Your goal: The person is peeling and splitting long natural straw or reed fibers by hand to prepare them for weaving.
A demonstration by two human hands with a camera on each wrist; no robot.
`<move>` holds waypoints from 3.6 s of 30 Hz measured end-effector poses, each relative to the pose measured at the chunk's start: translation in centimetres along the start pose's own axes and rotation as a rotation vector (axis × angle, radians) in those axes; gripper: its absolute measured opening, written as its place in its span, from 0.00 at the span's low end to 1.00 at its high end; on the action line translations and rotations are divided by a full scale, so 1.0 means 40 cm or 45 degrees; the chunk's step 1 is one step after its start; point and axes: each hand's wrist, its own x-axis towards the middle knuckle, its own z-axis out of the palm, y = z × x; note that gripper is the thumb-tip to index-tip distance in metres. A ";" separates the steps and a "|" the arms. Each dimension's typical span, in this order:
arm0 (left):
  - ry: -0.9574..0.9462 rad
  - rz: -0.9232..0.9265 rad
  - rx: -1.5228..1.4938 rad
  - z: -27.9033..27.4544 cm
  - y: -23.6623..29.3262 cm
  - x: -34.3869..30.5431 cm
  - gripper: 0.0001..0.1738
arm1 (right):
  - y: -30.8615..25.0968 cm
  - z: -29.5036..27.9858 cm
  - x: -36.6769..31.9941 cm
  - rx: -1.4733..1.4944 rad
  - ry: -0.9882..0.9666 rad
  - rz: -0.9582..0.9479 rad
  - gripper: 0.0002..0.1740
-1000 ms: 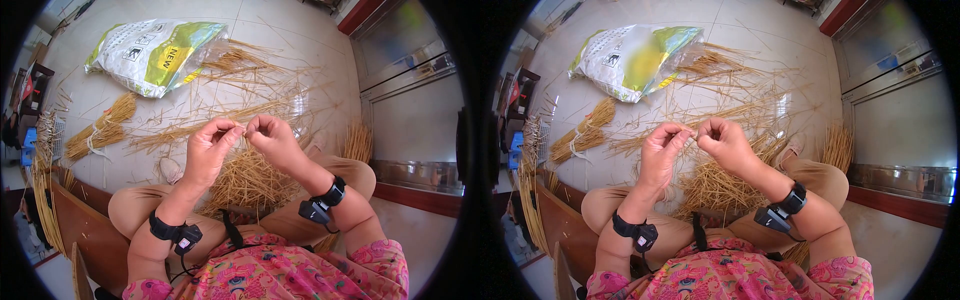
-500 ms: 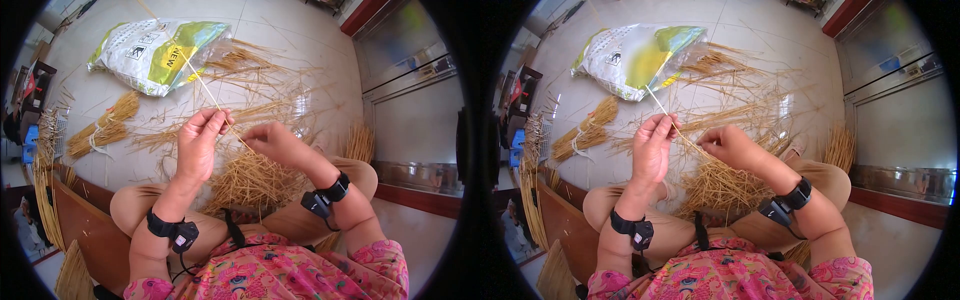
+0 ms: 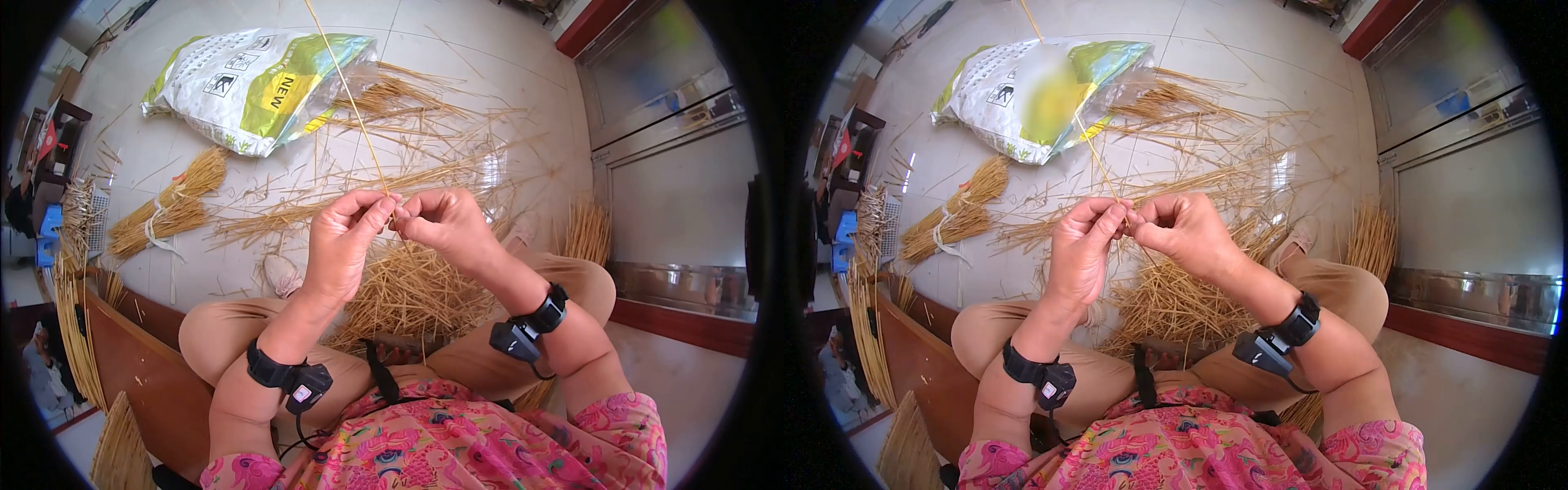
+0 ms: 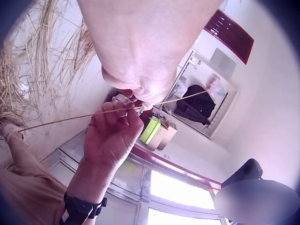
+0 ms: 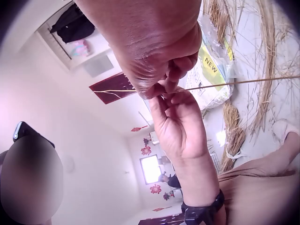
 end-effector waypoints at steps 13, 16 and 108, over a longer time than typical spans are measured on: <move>-0.055 0.063 -0.093 -0.004 -0.008 -0.003 0.05 | 0.002 0.011 -0.006 0.251 0.064 0.127 0.06; -0.029 0.130 -0.079 -0.006 0.015 0.003 0.05 | 0.030 -0.004 0.002 0.166 0.096 0.225 0.05; 0.031 0.582 1.002 -0.007 0.015 0.022 0.03 | -0.005 -0.051 -0.016 -1.035 -0.154 -0.171 0.05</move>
